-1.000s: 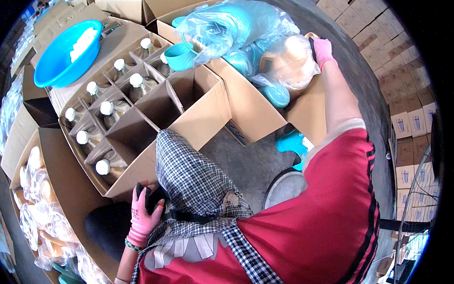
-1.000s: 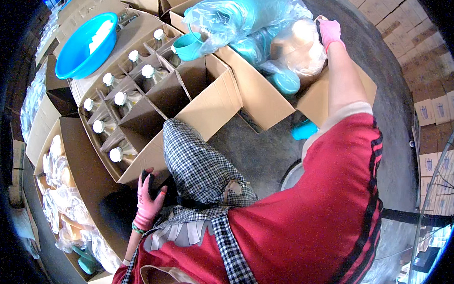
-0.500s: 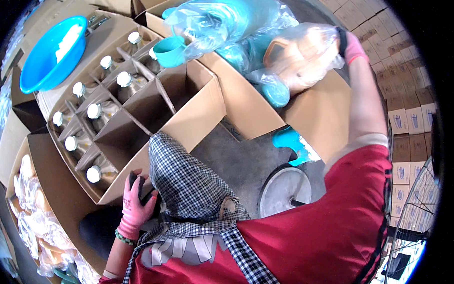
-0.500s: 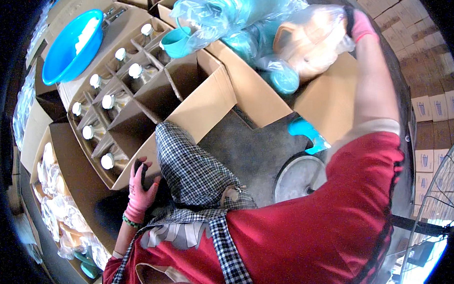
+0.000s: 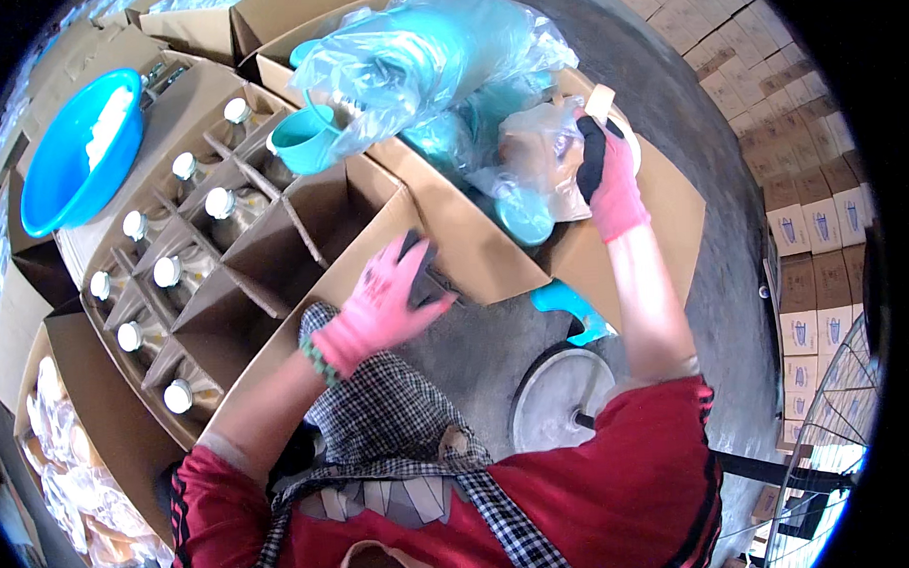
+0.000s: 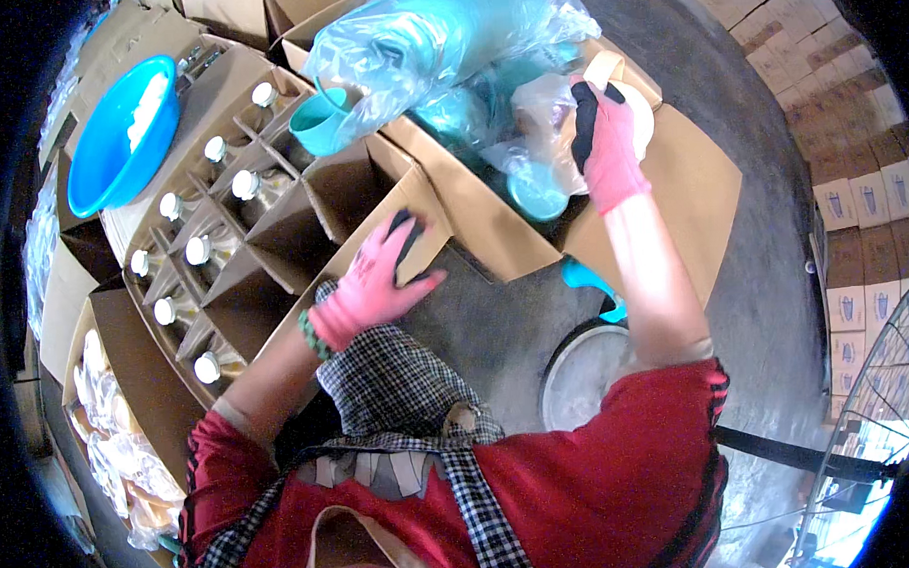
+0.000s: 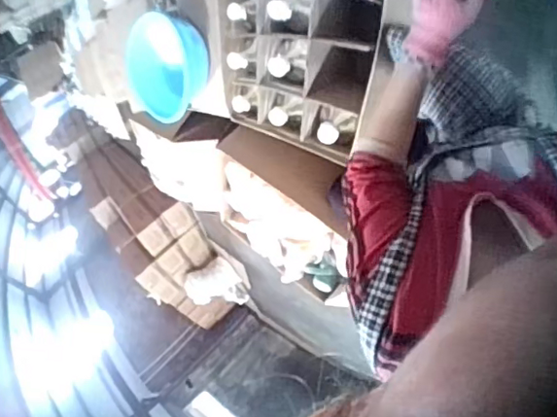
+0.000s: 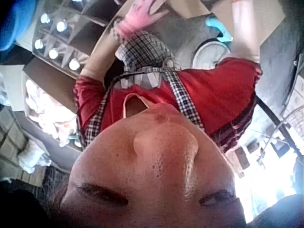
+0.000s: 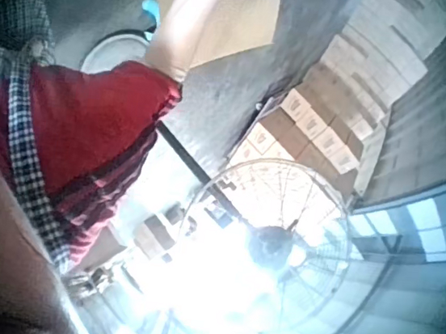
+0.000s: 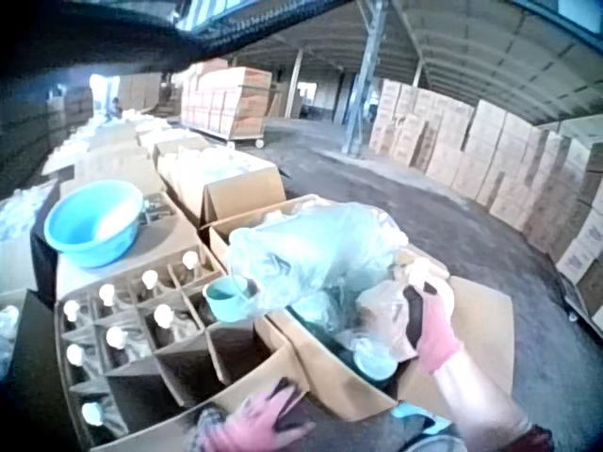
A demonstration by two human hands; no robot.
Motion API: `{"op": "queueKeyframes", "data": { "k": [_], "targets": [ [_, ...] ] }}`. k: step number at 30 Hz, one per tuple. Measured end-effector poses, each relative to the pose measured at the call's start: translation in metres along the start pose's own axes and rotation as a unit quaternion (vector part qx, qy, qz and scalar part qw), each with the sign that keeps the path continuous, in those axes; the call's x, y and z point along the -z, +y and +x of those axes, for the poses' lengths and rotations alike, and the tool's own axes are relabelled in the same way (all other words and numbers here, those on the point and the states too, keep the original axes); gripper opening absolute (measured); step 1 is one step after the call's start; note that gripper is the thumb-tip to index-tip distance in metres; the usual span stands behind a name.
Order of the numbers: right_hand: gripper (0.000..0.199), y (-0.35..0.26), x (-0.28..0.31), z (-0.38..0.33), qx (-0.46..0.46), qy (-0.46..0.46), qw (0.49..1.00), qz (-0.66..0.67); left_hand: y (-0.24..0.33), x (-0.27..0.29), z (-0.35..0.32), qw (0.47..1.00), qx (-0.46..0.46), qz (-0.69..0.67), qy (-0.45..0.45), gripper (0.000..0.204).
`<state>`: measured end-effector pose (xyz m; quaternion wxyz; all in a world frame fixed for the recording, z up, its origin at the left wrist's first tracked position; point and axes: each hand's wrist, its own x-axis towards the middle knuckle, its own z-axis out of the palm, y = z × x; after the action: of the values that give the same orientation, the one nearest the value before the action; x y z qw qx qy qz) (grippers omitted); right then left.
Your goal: The person assembles plastic pitchers by inserting a glass inner jug into the plastic body and securing the lid. They then wrap each assembled unit in a clear plastic bag and place it into a cardboard box. The process is repeated for multiple beige and teal pitchers.
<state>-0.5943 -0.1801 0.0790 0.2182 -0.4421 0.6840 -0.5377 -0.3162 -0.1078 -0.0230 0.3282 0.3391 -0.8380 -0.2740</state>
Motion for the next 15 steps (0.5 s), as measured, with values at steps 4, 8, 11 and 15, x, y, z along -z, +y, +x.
{"op": "queueKeyframes", "data": {
  "k": [4,8,11,15],
  "targets": [
    [0.023,-0.033,0.000,-0.035,0.168,-0.052,0.983,-0.045,0.048,-0.031,0.109,0.989,-0.023,-0.149,0.015,0.087],
    [0.036,-0.058,-0.016,-0.060,0.060,-0.130,0.981,0.128,0.051,-0.057,0.161,0.826,0.151,-0.513,0.176,0.054],
    [0.039,-0.076,0.024,-0.067,-0.040,-0.169,0.974,0.148,0.033,-0.051,0.143,0.878,0.169,-0.428,0.128,0.042],
    [0.027,-0.032,0.093,-0.008,0.032,0.020,0.899,0.437,-0.003,-0.009,0.117,0.845,0.221,-0.456,0.171,0.037]
  ]
}}
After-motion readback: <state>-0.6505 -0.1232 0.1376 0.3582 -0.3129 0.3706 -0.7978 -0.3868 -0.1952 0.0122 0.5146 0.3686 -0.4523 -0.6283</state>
